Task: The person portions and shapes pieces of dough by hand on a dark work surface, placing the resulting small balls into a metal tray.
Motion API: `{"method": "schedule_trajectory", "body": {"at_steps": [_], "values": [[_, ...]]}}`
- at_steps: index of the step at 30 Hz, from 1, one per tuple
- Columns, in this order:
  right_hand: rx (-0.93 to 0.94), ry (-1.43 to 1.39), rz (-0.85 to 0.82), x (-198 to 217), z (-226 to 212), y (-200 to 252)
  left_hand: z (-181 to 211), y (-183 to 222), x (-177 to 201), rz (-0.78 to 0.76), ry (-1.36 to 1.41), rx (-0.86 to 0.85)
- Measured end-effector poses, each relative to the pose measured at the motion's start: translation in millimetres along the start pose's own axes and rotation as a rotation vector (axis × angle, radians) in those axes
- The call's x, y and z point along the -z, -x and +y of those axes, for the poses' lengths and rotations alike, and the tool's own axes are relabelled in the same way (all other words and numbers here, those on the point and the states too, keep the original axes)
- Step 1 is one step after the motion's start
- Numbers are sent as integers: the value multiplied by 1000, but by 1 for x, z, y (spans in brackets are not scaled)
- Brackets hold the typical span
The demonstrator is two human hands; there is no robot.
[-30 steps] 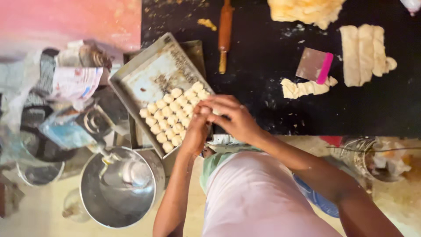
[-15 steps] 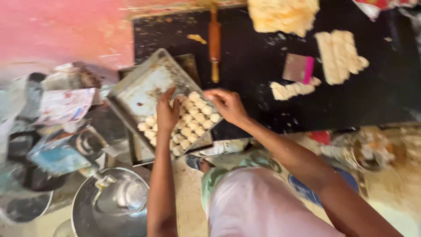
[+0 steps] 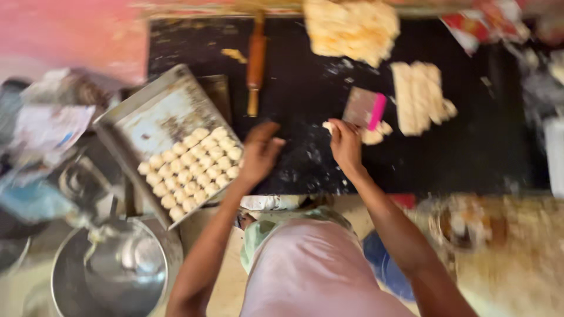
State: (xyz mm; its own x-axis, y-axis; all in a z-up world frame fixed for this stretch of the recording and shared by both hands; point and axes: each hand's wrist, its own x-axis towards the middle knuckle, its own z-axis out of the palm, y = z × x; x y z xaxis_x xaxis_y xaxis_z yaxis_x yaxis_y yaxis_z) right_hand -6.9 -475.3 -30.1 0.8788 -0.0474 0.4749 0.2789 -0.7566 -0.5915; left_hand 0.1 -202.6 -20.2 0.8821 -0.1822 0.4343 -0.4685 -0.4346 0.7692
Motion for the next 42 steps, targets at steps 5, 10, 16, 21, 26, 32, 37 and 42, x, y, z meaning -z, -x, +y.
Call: {"method": "schedule_trajectory", "body": {"at_steps": [5, 10, 16, 21, 26, 32, 37, 42], "values": [[21, -494, -339, -16, -40, -1, -1, 10, -107, 42, 867, 482], [80, -298, -259, -12, -24, -11, -63, 3, -144, 239, 703, 584], [460, 283, -415, -21, 11, -26, -61, 17, -126, 229, 685, 780], [-163, -374, -508, -9, -30, -12, -33, 17, -100, 241, 661, 728], [-13, -476, -368, -5, -70, -24, -7, 2, -88, 189, 1201, 713], [-302, -541, -546, 25, -92, -30, 11, -3, -60, -52, 861, 443], [565, 243, -141, 31, -107, -4, 3, -19, -60, 85, 625, 462], [373, -36, -211, 36, -102, -3, 1, -23, -57, -297, 1214, 649]]}}
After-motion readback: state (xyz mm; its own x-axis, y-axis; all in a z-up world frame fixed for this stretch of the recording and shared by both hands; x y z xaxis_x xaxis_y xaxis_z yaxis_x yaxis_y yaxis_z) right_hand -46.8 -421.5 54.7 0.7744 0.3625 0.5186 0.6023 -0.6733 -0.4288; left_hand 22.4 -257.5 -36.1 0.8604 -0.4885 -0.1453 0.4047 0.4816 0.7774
